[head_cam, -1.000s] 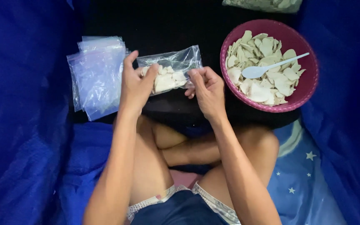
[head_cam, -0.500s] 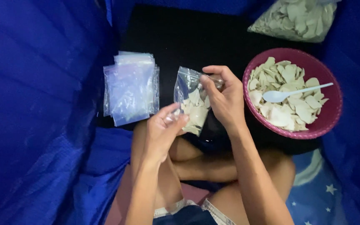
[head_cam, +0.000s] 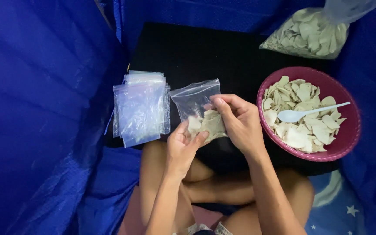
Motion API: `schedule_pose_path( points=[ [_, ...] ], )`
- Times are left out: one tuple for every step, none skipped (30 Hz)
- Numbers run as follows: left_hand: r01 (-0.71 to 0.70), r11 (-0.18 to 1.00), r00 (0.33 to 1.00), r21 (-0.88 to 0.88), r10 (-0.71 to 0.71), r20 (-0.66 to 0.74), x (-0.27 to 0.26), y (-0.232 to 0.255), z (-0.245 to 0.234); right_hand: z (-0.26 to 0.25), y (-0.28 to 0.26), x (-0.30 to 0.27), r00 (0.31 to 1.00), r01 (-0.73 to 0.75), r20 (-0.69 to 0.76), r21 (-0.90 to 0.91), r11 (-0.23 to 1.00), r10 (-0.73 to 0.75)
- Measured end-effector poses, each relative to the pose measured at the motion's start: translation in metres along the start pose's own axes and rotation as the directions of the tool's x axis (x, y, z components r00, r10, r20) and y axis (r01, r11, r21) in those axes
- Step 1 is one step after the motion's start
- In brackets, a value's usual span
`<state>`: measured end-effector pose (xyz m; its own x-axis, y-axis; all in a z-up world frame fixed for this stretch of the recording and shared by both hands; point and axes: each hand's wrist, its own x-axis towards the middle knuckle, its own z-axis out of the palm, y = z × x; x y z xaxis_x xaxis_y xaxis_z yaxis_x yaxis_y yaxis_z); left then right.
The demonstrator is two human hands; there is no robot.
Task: Packaging small snack chips from a bowl into individual plastic bags using a spoon.
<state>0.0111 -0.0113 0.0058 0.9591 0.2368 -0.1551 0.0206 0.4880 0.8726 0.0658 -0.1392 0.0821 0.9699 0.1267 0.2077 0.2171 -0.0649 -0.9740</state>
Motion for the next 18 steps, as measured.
schedule_pose_path(
  points=[
    [0.001,1.000,1.000,-0.001,-0.001,0.002,0.001,-0.003,-0.001,0.001,-0.001,-0.002,1.000,0.000,-0.001,-0.002,1.000,0.000],
    [-0.005,1.000,1.000,-0.006,0.005,-0.008,0.003,-0.006,-0.002,0.002,-0.002,-0.002,1.000,0.016,-0.003,0.003,1.000,-0.016],
    [-0.011,1.000,1.000,-0.011,0.011,-0.017,0.004,-0.009,-0.003,0.003,-0.003,-0.002,0.999,0.032,-0.004,0.008,0.999,-0.032],
    [-0.009,1.000,1.000,-0.013,0.009,-0.020,0.004,-0.006,-0.003,0.002,0.001,-0.005,1.000,0.030,-0.001,0.007,1.000,-0.030],
    [-0.035,0.999,0.999,-0.021,0.034,-0.032,0.003,-0.003,-0.002,0.002,0.006,-0.007,1.000,-0.001,0.027,0.022,1.000,0.000],
    [-0.062,0.998,0.997,-0.028,0.061,-0.044,0.003,0.000,-0.002,0.002,0.010,-0.009,0.998,-0.031,0.058,0.037,0.999,0.029],
    [-0.063,0.998,0.997,-0.030,0.062,-0.049,0.003,0.000,-0.002,0.000,0.018,-0.012,0.998,-0.032,0.062,0.036,0.999,0.029],
    [-0.103,0.995,0.994,-0.007,0.103,-0.022,0.003,0.000,-0.002,-0.001,0.027,-0.015,0.998,-0.018,0.069,0.042,0.999,0.015],
    [-0.143,0.990,0.990,0.015,0.143,0.005,0.003,0.000,-0.002,-0.003,0.035,-0.018,0.997,-0.003,0.075,0.049,0.999,0.000],
    [-0.142,0.990,0.990,0.016,0.142,0.005,0.002,0.003,-0.001,-0.003,0.032,-0.018,0.997,-0.004,0.075,0.051,0.999,0.000],
    [-0.115,0.993,0.993,-0.013,0.116,0.030,0.001,0.006,0.000,-0.002,0.029,-0.018,0.998,-0.004,0.064,0.059,0.998,0.000],
    [-0.088,0.995,0.994,-0.042,0.090,0.056,0.000,0.010,0.002,-0.003,0.026,-0.018,0.999,-0.003,0.053,0.067,0.998,0.000],
    [-0.088,0.995,0.994,-0.041,0.090,0.057,-0.001,0.013,0.001,-0.002,0.026,-0.019,0.999,-0.003,0.052,0.068,0.998,0.000],
    [-0.091,0.996,0.993,0.001,0.091,0.082,-0.002,0.015,0.002,-0.003,0.026,-0.018,0.999,-0.002,0.038,0.076,0.997,-0.001],
    [-0.095,0.995,0.990,0.043,0.090,0.107,-0.003,0.018,0.002,-0.003,0.025,-0.018,1.000,0.000,0.025,0.085,0.996,-0.002],
    [-0.096,0.994,0.990,0.041,0.091,0.107,-0.002,0.017,0.002,-0.002,0.025,-0.018,1.000,0.001,0.026,0.084,0.996,-0.003],
    [-0.126,0.990,0.989,0.068,0.119,0.090,-0.002,0.016,0.002,0.000,0.025,-0.018,1.000,-0.001,0.004,0.113,0.994,0.001],
    [-0.156,0.983,0.986,0.096,0.149,0.074,-0.001,0.016,0.002,0.001,0.025,-0.018,1.000,-0.002,-0.017,0.143,0.990,0.004]
  ],
)
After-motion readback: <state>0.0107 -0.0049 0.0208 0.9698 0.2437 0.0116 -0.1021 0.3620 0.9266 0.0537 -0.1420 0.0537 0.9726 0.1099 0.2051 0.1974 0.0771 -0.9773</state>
